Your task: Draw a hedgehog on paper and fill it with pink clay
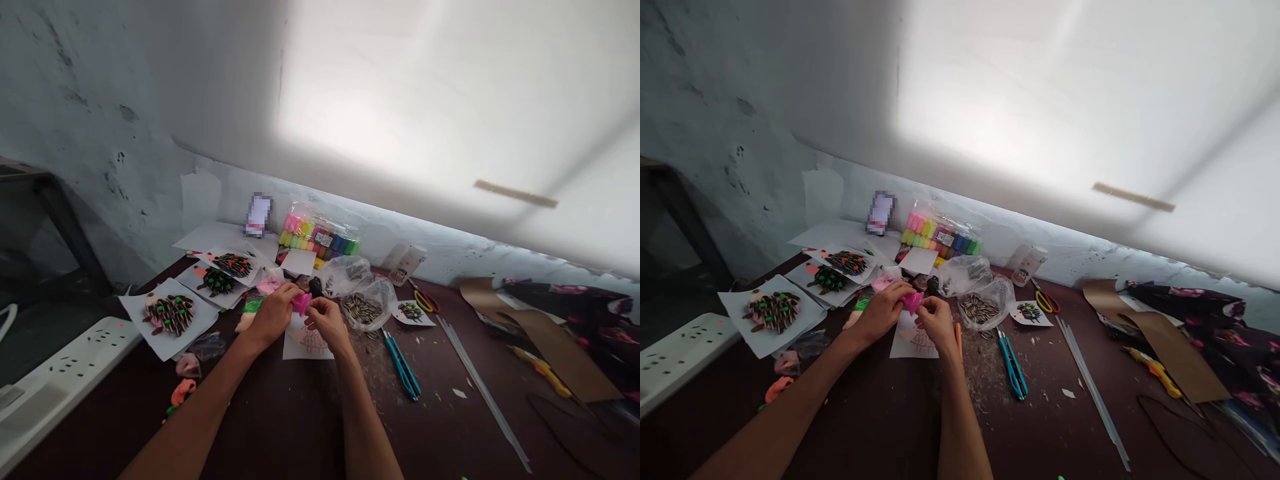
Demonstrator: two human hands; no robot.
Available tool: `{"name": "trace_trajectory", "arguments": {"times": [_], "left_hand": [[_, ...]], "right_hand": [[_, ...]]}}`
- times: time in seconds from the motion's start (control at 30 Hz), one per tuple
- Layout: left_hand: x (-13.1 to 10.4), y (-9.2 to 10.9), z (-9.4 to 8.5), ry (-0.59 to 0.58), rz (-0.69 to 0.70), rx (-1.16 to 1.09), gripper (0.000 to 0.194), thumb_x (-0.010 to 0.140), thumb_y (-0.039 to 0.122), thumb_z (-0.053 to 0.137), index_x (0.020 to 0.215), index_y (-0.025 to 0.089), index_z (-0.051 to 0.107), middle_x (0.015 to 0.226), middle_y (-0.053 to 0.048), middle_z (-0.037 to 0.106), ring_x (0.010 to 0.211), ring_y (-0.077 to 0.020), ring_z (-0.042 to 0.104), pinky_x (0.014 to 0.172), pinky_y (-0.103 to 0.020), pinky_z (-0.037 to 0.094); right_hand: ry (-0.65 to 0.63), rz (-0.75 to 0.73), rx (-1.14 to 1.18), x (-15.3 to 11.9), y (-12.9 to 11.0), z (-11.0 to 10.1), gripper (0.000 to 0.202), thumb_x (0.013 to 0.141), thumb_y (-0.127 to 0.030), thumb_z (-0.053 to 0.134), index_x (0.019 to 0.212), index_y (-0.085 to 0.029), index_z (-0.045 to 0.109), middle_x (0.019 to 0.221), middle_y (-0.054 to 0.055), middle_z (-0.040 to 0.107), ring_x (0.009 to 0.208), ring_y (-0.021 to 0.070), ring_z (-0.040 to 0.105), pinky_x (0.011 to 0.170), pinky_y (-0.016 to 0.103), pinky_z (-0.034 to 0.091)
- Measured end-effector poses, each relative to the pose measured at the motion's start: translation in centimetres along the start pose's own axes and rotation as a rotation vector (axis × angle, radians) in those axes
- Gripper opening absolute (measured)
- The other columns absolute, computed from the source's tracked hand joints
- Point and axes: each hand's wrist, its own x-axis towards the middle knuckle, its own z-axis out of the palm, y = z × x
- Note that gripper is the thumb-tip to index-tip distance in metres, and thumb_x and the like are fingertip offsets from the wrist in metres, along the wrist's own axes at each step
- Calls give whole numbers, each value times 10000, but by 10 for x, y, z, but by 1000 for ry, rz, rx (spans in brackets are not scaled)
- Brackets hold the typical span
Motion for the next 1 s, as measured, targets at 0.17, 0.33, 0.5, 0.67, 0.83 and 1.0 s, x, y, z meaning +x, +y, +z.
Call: {"name": "trace_trajectory", "arguments": {"times": [0.17,0.33,0.5,0.67,0.83,1.0], "left_hand": [[0,-2,1,13,-8,-4,472,766,-19,399,1059,204,693,1132,-63,666,1076,-203,614,972,-350,512],[1,-3,0,28,-34,-43,480,738,-28,411,1043,192,708,1153,-72,672,1093,-209,619,995,-370,509],[2,-6,4,66,-31,-77,476,761,-8,416,1064,199,718,1189,-70,674,1122,-203,618,1022,-374,501],[1,-8,11,69,-19,-121,471,758,20,467,1122,206,700,1214,-75,672,1178,-212,594,1065,-403,468],[2,0,5,176,-61,-105,241,825,181,564,1035,178,683,1095,-99,665,1061,-234,605,949,-394,503],[4,10,-4,-8,-98,-250,211,829,369,623,735,183,595,729,-8,611,691,-151,552,653,-268,453]], "right_hand": [[-20,-18,25,0,1,-1,261,635,-418,691,697,-178,608,634,-10,626,490,111,597,417,191,449],[-52,-28,54,1,3,-2,282,643,-439,704,692,-180,603,612,-23,601,499,108,592,434,190,455],[-23,-56,50,0,3,-1,289,668,-454,686,689,-189,571,603,-35,577,484,99,572,444,192,447],[-2,-109,32,-1,2,-2,294,710,-462,660,677,-201,528,550,-54,527,456,94,526,452,197,425],[76,-181,8,-1,3,-1,314,778,-486,600,667,-208,506,533,-62,487,451,89,478,453,203,392],[39,-234,0,-2,1,1,336,796,-502,588,659,-209,498,546,-60,472,456,85,446,447,202,364]]}}
